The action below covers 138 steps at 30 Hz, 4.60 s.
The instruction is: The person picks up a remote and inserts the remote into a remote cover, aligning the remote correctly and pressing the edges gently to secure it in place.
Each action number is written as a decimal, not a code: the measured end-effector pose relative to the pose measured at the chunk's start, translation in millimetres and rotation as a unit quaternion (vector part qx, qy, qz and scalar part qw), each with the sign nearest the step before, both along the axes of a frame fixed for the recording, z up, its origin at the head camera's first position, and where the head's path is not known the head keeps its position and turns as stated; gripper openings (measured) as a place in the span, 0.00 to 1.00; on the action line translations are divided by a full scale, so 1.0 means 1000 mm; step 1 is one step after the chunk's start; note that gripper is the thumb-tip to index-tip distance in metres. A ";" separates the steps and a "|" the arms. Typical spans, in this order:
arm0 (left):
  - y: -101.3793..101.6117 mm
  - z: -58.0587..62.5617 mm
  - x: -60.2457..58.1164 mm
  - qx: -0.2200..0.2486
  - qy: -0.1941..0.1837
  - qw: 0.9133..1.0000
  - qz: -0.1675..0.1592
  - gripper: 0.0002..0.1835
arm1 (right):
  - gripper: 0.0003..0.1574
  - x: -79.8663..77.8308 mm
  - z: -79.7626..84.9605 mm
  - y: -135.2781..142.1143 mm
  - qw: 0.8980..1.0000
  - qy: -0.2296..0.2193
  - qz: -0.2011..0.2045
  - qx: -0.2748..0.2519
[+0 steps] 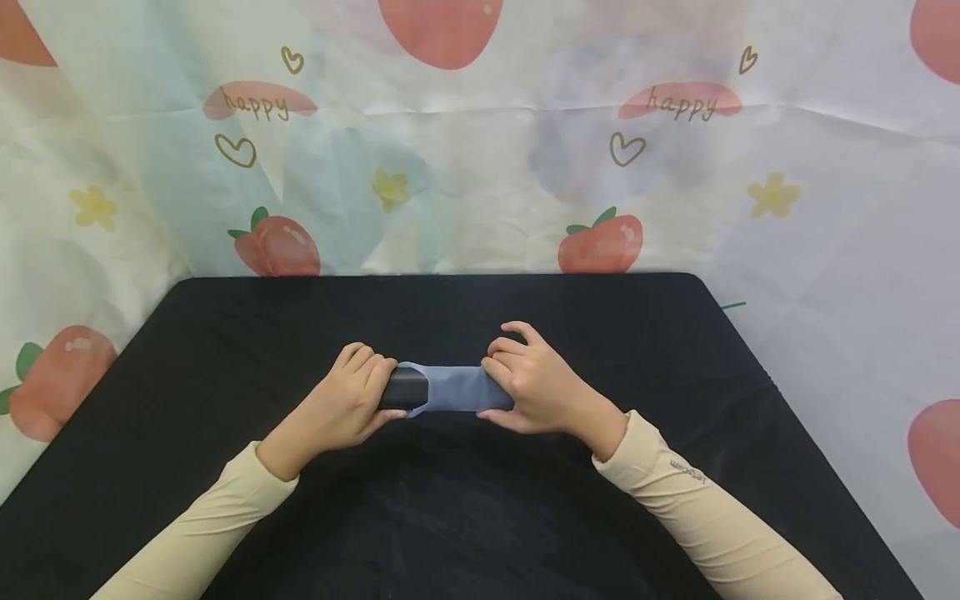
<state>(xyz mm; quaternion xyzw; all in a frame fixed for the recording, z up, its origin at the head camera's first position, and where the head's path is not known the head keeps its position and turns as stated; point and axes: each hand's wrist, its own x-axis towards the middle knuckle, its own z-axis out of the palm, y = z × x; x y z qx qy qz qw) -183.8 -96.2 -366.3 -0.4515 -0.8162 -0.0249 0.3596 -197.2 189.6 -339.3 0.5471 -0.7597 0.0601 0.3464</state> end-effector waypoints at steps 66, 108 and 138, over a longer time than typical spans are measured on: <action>0.002 0.058 -0.012 -0.133 0.093 0.979 -0.127 0.08 | 0.28 0.015 0.023 0.018 0.996 0.075 0.039 -0.011; 0.017 0.023 0.004 0.018 0.265 0.964 -0.027 0.07 | 0.40 0.013 0.009 0.008 0.988 0.012 -0.102 -0.116; 0.010 0.020 0.006 -0.007 0.108 0.993 0.050 0.34 | 0.37 -0.003 0.008 0.005 0.996 0.053 -0.066 -0.014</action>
